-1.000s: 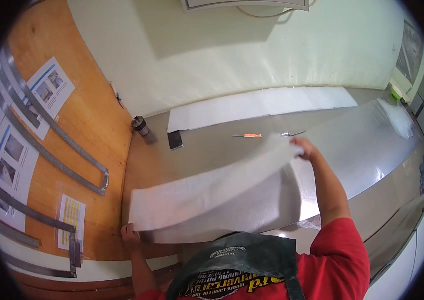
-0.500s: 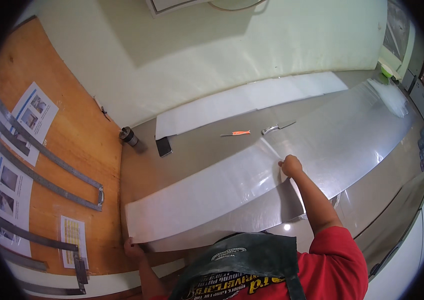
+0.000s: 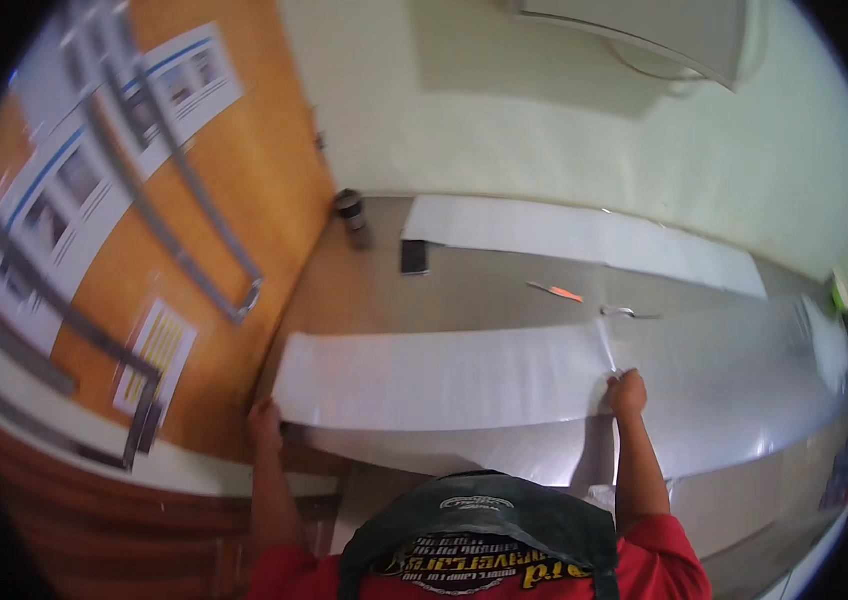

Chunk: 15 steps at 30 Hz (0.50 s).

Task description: Manually applying and cutting a clear plastic protective film onto a long metal surface.

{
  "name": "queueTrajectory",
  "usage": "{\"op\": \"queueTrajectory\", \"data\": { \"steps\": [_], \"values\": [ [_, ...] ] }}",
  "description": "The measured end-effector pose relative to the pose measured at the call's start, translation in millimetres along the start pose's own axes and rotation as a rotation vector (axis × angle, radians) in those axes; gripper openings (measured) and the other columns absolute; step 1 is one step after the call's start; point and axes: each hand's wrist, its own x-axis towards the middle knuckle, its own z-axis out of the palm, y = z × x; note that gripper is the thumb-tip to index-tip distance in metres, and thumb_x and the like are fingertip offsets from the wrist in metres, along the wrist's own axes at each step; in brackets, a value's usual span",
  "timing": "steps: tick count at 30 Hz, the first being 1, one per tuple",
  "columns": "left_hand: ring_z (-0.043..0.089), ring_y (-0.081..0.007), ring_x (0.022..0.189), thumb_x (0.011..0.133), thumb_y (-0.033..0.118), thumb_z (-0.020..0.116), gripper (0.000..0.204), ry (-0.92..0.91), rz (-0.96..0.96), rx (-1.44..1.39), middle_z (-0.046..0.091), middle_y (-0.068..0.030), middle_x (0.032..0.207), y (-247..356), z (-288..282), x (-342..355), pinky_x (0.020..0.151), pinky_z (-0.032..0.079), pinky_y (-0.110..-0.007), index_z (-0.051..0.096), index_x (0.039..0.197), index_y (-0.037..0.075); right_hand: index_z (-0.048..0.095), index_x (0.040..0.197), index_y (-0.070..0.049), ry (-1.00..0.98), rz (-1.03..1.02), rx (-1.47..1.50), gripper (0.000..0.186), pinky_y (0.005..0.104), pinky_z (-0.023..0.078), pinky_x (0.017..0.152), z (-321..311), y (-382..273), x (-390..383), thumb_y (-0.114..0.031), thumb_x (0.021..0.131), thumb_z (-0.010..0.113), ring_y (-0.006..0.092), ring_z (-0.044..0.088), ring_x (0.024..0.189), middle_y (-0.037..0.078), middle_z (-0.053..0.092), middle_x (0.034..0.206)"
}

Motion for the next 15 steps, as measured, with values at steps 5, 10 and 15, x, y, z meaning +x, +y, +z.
{"op": "queueTrajectory", "data": {
  "steps": [5,10,15],
  "values": [
    [0.06,-0.0185,0.077,0.075,0.001,0.064,0.016,0.29,0.443,0.164,0.062,-0.0083,0.083,62.8,85.7,-59.4,0.073,0.049,-0.031,0.059,0.09,0.0,0.061,0.096,-0.001,0.183,-0.35,0.161,0.028,0.0469,0.049,0.078,5.7,-56.4,-28.7,-0.024,0.083,0.067,0.0379,0.063,0.085,0.021,0.065,0.096],
    [0.062,-0.0274,0.079,0.071,-0.002,0.068,0.022,-0.005,0.835,0.244,0.061,-0.0111,0.085,100.3,168.0,-171.6,0.073,0.051,-0.036,0.059,0.091,0.003,0.065,0.078,0.004,-0.809,-0.669,0.587,0.056,0.0337,0.048,0.058,9.7,-197.0,-128.1,-0.044,0.097,0.044,0.0164,0.058,0.06,0.008,0.062,0.063],
    [0.061,-0.0303,0.08,0.064,-0.007,0.069,0.038,-0.342,1.184,0.203,0.061,-0.0106,0.086,96.6,204.4,-226.4,0.073,0.051,-0.038,0.056,0.097,0.005,0.064,0.07,0.01,-0.734,-0.819,0.337,0.059,0.0462,0.047,0.07,22.5,-262.6,-176.6,-0.045,0.088,0.049,0.0408,0.062,0.067,0.032,0.061,0.072]
  ]
}}
